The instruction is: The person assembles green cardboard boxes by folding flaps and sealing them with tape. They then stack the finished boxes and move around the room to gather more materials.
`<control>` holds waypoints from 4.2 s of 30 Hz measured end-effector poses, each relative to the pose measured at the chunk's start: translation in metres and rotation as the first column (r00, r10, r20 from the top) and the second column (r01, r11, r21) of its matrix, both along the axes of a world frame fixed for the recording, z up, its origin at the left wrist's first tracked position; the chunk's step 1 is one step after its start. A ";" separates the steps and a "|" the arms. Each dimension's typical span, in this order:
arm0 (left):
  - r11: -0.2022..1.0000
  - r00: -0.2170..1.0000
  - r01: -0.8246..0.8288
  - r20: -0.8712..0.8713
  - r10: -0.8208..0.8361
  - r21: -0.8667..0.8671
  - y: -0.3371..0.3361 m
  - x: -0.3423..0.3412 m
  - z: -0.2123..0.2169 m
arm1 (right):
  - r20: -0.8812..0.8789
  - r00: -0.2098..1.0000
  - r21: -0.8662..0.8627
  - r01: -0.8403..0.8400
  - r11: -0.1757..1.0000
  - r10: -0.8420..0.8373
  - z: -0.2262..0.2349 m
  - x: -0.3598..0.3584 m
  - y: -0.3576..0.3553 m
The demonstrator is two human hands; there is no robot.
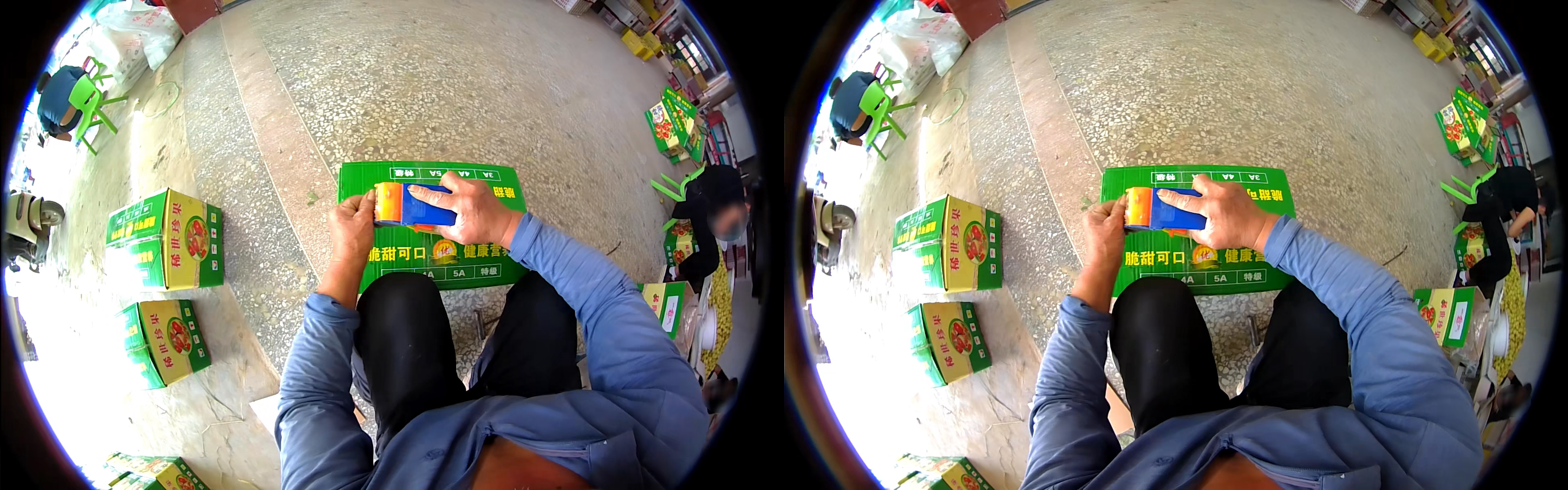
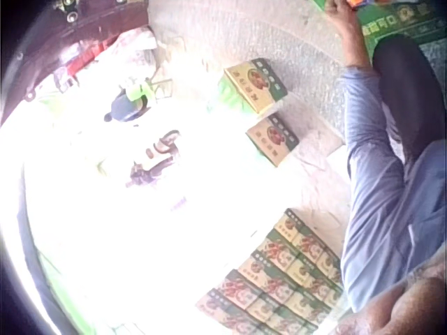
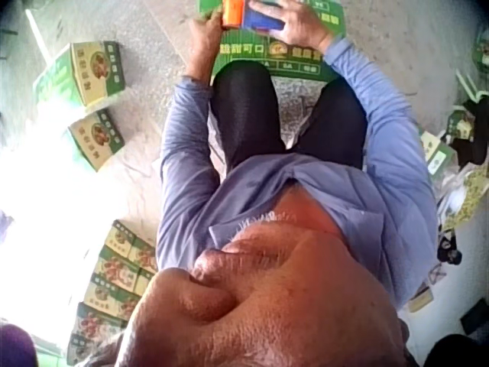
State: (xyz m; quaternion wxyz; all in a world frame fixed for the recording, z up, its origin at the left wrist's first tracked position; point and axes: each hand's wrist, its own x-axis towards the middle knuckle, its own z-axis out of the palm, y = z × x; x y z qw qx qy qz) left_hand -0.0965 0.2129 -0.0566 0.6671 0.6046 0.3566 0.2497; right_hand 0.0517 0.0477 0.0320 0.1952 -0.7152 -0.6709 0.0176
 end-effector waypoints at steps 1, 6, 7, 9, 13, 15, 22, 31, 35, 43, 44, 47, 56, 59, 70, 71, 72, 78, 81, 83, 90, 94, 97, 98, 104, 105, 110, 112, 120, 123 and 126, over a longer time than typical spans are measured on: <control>0.990 0.999 -0.021 -0.047 0.028 0.136 0.008 -0.009 -0.001 | 0.026 1.000 -0.030 -0.017 0.999 0.018 0.006 -0.003 0.003; 0.988 0.986 -0.154 -0.058 0.153 0.004 0.087 -0.075 -0.036 | 0.076 0.993 -0.162 -0.081 0.984 0.094 0.018 -0.016 0.025; 0.991 0.987 -0.132 -0.088 0.134 0.033 0.104 -0.086 -0.045 | 0.111 0.989 -0.193 -0.075 0.978 0.098 0.023 -0.023 0.036; 0.992 0.981 -0.097 -0.160 0.108 0.075 0.125 -0.104 -0.059 | 0.122 0.981 -0.230 -0.119 0.966 0.150 0.022 -0.029 0.054; 0.993 0.965 -0.078 -0.244 0.097 0.085 0.133 -0.107 -0.084 | 0.145 0.973 -0.273 -0.137 0.952 0.181 0.020 -0.033 0.075; 0.993 0.954 -0.057 -0.287 0.084 0.101 0.136 -0.107 -0.111 | 0.133 0.969 -0.178 -0.184 0.967 0.209 0.012 -0.037 0.084; 0.997 0.975 -0.057 -0.220 0.043 -0.057 0.100 -0.090 -0.182 | 0.125 0.962 -0.438 -0.166 0.883 0.242 0.012 -0.047 0.109; 0.668 0.852 0.385 -0.524 0.009 0.637 0.079 -0.073 -0.260 | 0.137 0.958 -0.396 -0.179 0.901 0.251 0.008 -0.054 0.113; 0.503 0.511 0.815 -0.766 -0.389 0.288 0.098 -0.064 -0.258 | 0.102 0.961 -0.348 -0.206 0.915 0.256 0.002 -0.044 0.106; 0.968 0.976 0.019 -0.205 -0.072 -0.250 0.057 -0.026 -0.066 | 0.028 0.966 -0.252 -0.243 0.937 0.258 -0.026 -0.027 0.099; 0.926 0.870 0.279 -0.475 -0.132 0.254 0.050 -0.032 -0.052 | 0.040 0.971 -0.241 -0.221 0.945 0.237 -0.021 -0.034 0.104; 0.986 0.977 0.131 -0.156 -0.145 -0.098 0.025 -0.028 -0.025 | 0.058 0.975 -0.155 -0.205 0.966 0.216 -0.019 -0.030 0.096; 0.968 0.878 0.233 -0.407 -0.252 -0.098 0.079 -0.020 -0.050 | -0.029 0.983 -0.244 -0.185 0.952 0.183 0.033 0.102 -0.116; 0.775 0.694 0.421 -0.717 0.059 0.471 0.079 0.052 -0.049 | 0.046 0.992 -0.193 -0.104 0.976 0.114 0.033 0.128 -0.173; 0.181 0.444 0.896 -0.825 -0.349 0.406 -0.134 0.247 -0.004 | 0.097 0.995 -0.254 0.062 0.965 -0.038 0.012 0.169 -0.255; 0.223 0.457 0.889 -0.806 -0.377 0.400 -0.133 0.242 -0.007 | 0.082 0.996 -0.248 0.065 0.967 -0.046 0.010 0.170 -0.260; 0.222 0.463 0.885 -0.814 -0.349 0.409 -0.136 0.242 -0.006 | 0.084 0.995 -0.264 0.075 0.962 -0.054 0.009 0.170 -0.264; 0.219 0.497 0.866 -0.827 -0.264 0.450 -0.144 0.238 -0.005 | 0.102 0.992 -0.279 0.096 0.955 -0.069 -0.006 0.175 -0.272; 0.225 0.502 0.862 -0.827 -0.254 0.455 -0.144 0.238 -0.007 | 0.093 0.993 -0.273 0.095 0.957 -0.072 -0.010 0.178 -0.272; 0.233 0.502 0.861 -0.827 -0.254 0.451 -0.143 0.238 -0.008 | 0.075 0.994 -0.294 0.096 0.951 -0.077 -0.012 0.180 -0.271; 0.192 0.614 0.778 -0.789 -0.030 0.598 -0.185 0.224 -0.017 | 0.045 0.997 -0.229 0.071 0.971 -0.062 -0.073 0.196 -0.289; 0.102 0.607 0.776 -0.780 0.148 0.623 -0.255 0.210 -0.018 | -0.038 0.996 -0.137 0.079 0.987 -0.085 -0.106 0.195 -0.291; 0.079 0.592 0.797 -0.801 0.089 0.599 -0.272 0.212 -0.021 | -0.092 0.987 -0.155 0.117 0.981 -0.133 -0.126 0.194 -0.309; 0.091 0.593 0.796 -0.801 0.077 0.598 -0.273 0.209 -0.023 | -0.104 0.984 -0.172 0.127 0.977 -0.146 -0.132 0.195 -0.315; 0.084 0.559 0.821 -0.824 0.086 0.565 -0.278 0.217 -0.009 | -0.028 0.989 -0.293 0.130 0.947 -0.145 -0.182 0.219 -0.347; 0.085 0.557 0.822 -0.826 0.087 0.563 -0.280 0.218 -0.008 | -0.020 0.990 -0.319 0.127 0.939 -0.141 -0.185 0.218 -0.345; 0.026 0.573 0.815 -0.812 0.112 0.579 -0.280 0.222 -0.016 | -0.213 0.976 -0.393 -0.055 0.918 -0.033 -0.194 0.187 -0.232; 0.023 0.604 0.793 -0.790 0.105 0.609 -0.280 0.222 -0.017 | -0.298 0.940 -0.472 0.006 0.882 -0.166 -0.224 0.160 -0.219; -0.004 0.618 0.780 -0.769 0.164 0.626 -0.281 0.218 -0.020 | -0.515 0.459 -0.595 0.416 0.688 -0.724 -0.275 0.202 -0.332; 0.004 0.584 0.805 -0.794 0.170 0.593 -0.280 0.215 -0.018 | -0.507 0.220 -0.696 0.466 0.546 -0.834 -0.299 0.199 -0.372; 0.023 0.715 0.696 -0.696 0.069 0.718 -0.275 0.214 -0.027 | -0.131 0.366 -0.568 0.734 0.373 -0.921 -0.325 0.176 -0.405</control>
